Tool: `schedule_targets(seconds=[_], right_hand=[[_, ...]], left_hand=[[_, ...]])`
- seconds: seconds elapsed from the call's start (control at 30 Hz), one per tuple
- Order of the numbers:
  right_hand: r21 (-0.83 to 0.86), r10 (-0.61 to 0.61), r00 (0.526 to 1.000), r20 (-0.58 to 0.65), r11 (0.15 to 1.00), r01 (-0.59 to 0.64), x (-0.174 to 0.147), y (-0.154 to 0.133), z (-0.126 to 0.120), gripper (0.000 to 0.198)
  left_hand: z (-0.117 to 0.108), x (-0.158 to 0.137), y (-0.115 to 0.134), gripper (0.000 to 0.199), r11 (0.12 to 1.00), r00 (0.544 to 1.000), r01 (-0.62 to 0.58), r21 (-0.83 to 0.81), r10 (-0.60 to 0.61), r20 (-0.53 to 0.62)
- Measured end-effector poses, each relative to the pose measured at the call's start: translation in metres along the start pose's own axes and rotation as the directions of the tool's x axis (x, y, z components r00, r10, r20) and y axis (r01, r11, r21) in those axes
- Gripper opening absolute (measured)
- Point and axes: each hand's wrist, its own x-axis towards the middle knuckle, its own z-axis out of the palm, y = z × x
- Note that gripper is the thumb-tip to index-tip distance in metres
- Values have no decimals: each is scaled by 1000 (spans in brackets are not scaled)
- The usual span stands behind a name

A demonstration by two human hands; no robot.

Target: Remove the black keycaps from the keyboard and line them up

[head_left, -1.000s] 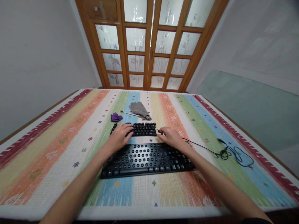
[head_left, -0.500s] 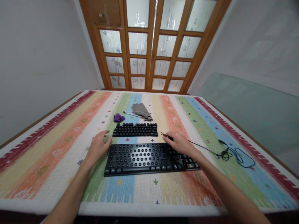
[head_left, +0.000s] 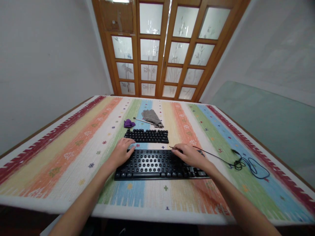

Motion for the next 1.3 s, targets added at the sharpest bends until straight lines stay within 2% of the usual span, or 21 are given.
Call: schedule_targets(seconds=[0.1, 0.23, 0.43, 0.8, 1.3], right_hand=[[4, -13, 1000, 0, 1000, 13, -2, -2, 1, 31], [3, -13, 1000, -12, 1000, 13, -5, -4, -1, 29], [-2, -2, 1000, -3, 1000, 2, -11, -2, -2, 30], [36, -17, 1000, -11, 999, 18, -11, 0, -1, 30], [49, -31, 999, -11, 998, 32, -9, -1, -2, 28]], left_hand=[[7, 14, 9, 27, 995, 993, -94, 41, 90, 82], [17, 28, 17, 30, 980, 973, -170, 102, 151, 175], [23, 40, 23, 29, 956, 953, -241, 169, 200, 229], [25, 44, 24, 25, 952, 940, -254, 171, 202, 275], [26, 42, 22, 25, 963, 944, -232, 139, 188, 270]])
